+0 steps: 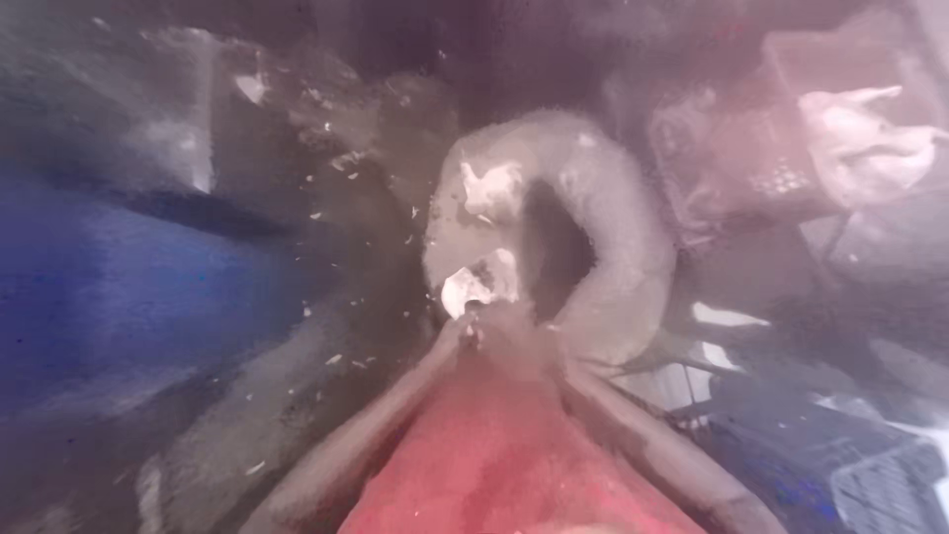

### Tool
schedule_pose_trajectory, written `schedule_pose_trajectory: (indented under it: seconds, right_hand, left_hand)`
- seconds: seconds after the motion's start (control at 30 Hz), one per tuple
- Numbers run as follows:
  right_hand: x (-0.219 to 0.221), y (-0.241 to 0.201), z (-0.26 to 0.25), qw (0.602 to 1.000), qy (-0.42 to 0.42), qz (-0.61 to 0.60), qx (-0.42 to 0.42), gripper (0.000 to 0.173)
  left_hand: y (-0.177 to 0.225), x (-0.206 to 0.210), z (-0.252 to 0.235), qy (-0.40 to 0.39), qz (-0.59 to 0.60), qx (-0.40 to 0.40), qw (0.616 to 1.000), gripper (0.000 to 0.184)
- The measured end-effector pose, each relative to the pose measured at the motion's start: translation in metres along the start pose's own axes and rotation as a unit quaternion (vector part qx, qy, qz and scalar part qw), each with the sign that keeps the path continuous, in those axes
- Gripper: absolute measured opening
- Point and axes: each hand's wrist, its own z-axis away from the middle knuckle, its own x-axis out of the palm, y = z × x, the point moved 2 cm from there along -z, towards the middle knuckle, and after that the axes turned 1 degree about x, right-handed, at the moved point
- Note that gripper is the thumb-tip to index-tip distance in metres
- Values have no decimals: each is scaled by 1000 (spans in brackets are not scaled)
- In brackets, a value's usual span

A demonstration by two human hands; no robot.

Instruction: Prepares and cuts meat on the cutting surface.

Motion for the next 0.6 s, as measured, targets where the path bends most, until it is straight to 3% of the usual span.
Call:
schedule_pose_trajectory:
  seconds: [0.07,0.13,0.2,0.3,0.37,0.43,0.5,0.6]
  right_hand:
    - [-2,77,-15,973,-79,191,99,52]
    - [-4,104,-24,945,-107,249,184,56]
    - [-4,58,-15,948,-114,219,201,54]
    - [-2,26,-7,990,-26,123,60,52]
    - [9,7,-5,995,-5,66,73,38]
    - [8,39,-9,985,-67,100,123,42]
    - [-9,109,-9,970,-136,80,187,50]
    - [-39,145,14,961,-94,67,250,57]
  left_hand:
    - [1,1,9,0,-11,-2,1000,35]
    - [-1,-8,15,13,-29,-9,999,35]
    - [-8,-27,20,35,-64,-11,997,35]
    - [-20,-47,18,63,-104,10,993,32]
    - [-23,-50,22,69,-114,12,991,33]
    - [-21,-49,32,68,-93,24,993,26]
    - [-9,-49,50,59,-105,58,991,21]
    - [25,-60,91,44,-341,70,937,29]
